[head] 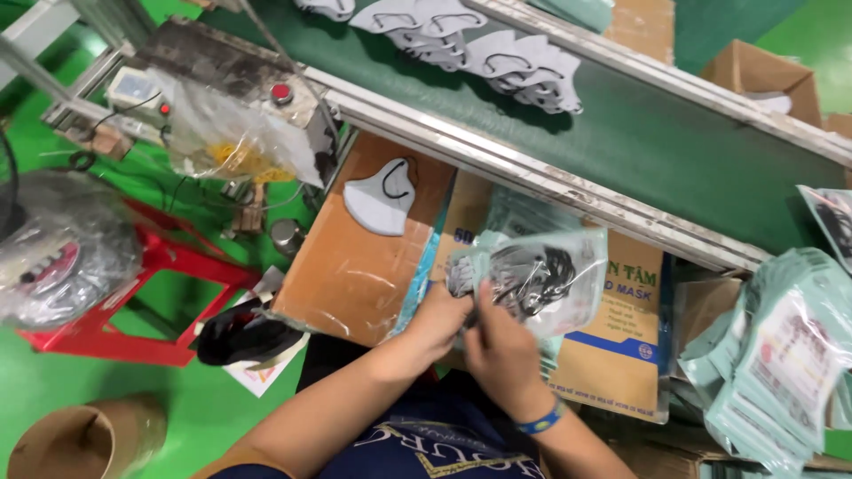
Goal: Manually sort and package face masks into plastic bags in a manufacturing environment.
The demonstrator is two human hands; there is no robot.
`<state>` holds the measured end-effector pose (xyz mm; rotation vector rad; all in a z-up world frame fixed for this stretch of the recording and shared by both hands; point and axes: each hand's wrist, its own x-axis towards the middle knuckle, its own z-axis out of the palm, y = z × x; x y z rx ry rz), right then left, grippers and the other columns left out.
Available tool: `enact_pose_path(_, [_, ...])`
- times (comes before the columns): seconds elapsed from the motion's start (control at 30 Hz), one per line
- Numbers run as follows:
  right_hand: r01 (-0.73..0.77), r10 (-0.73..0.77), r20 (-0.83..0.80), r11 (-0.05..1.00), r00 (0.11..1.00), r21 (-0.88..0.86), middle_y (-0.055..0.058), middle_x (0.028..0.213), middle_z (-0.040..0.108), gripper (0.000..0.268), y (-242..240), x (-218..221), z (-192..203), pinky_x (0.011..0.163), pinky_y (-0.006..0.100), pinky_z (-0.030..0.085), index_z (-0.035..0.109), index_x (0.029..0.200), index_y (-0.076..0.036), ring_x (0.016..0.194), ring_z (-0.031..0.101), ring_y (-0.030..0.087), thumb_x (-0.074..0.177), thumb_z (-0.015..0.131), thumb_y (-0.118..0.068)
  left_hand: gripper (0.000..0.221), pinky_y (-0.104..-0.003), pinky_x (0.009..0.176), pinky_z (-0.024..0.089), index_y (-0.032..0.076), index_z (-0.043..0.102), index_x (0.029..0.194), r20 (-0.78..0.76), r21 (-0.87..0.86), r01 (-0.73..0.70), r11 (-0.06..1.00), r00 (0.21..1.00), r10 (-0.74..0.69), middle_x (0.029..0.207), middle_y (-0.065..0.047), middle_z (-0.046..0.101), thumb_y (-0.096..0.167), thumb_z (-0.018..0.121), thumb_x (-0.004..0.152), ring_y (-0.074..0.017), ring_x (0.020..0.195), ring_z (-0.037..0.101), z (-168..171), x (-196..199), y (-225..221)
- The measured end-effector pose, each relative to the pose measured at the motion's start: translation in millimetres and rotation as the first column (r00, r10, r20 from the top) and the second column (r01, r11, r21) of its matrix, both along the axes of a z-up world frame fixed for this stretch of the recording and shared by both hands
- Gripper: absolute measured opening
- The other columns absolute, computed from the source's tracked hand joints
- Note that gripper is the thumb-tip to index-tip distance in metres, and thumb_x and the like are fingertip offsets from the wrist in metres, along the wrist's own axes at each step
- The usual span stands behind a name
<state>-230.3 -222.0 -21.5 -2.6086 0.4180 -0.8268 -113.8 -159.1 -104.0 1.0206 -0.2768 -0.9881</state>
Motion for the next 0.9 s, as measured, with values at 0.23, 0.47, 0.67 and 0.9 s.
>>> enact_pose_path(0.23, [-0.319, 0.417, -0.102, 0.811, 0.903, 0.491, 0.017, 0.079, 0.061, 0.066, 20.1, -30.2, 54.0, 0.064, 0.035, 0.054, 0.049, 0.147, 0.004, 0.067, 0.063, 0.026, 0.085, 0.073, 0.001, 0.033, -0.035, 0.087, 0.059, 0.003, 0.062, 0.127, -0.55, -0.211, 0.189, 0.959, 0.788, -0.276, 0.116, -0.009, 0.072, 0.012, 0.059, 0.095, -0.0205, 0.104, 0.069, 32.2, -19.6, 31.5])
enact_pose_path(0.47, [-0.314, 0.462, -0.213, 0.813, 0.861, 0.491, 0.014, 0.118, 0.074, 0.069, -74.4, -43.0, 48.0, 0.085, 0.033, 0.058, 0.062, 0.133, 0.001, 0.102, 0.072, 0.018, 0.073, 0.093, -0.012, 0.03, -0.041, 0.088, 0.055, -0.003, 0.066, 0.121, 0.643, 0.11, 0.689, 0.717, 0.501, -0.58, 0.114, -0.021, 0.071, 0.012, 0.064, 0.096, -0.0288, 0.107, 0.068, 76.8, -25.0, 35.3])
enact_pose_path(0.67, [-0.237, 0.445, 0.098, 0.268, 0.89, 0.934, 0.004, 0.115, 0.068, 0.054, -86.9, -54.2, 36.0, 0.095, 0.031, 0.053, 0.063, 0.124, 0.004, 0.109, 0.063, 0.011, 0.077, 0.088, 0.002, 0.015, -0.048, 0.074, 0.055, 0.001, 0.07, 0.103, 0.894, 0.252, 0.359, 0.899, 0.268, -0.358, 0.09, -0.02, 0.073, 0.013, 0.069, 0.093, -0.0407, 0.085, 0.071, 118.8, -10.7, 47.2])
enact_pose_path(0.9, [-0.041, 0.158, 0.001, 0.255, 0.987, 0.966, 0.002, 0.096, 0.077, 0.032, -78.4, -63.9, 8.2, 0.076, 0.026, 0.055, 0.071, 0.116, 0.001, 0.085, 0.067, 0.008, 0.085, 0.075, -0.004, 0.039, -0.047, 0.084, 0.047, 0.001, 0.069, 0.12, 0.991, 0.008, 0.054, 0.999, 0.136, -0.015, 0.104, -0.016, 0.065, 0.022, 0.074, 0.087, -0.0348, 0.098, 0.059, 171.2, 9.3, 45.1])
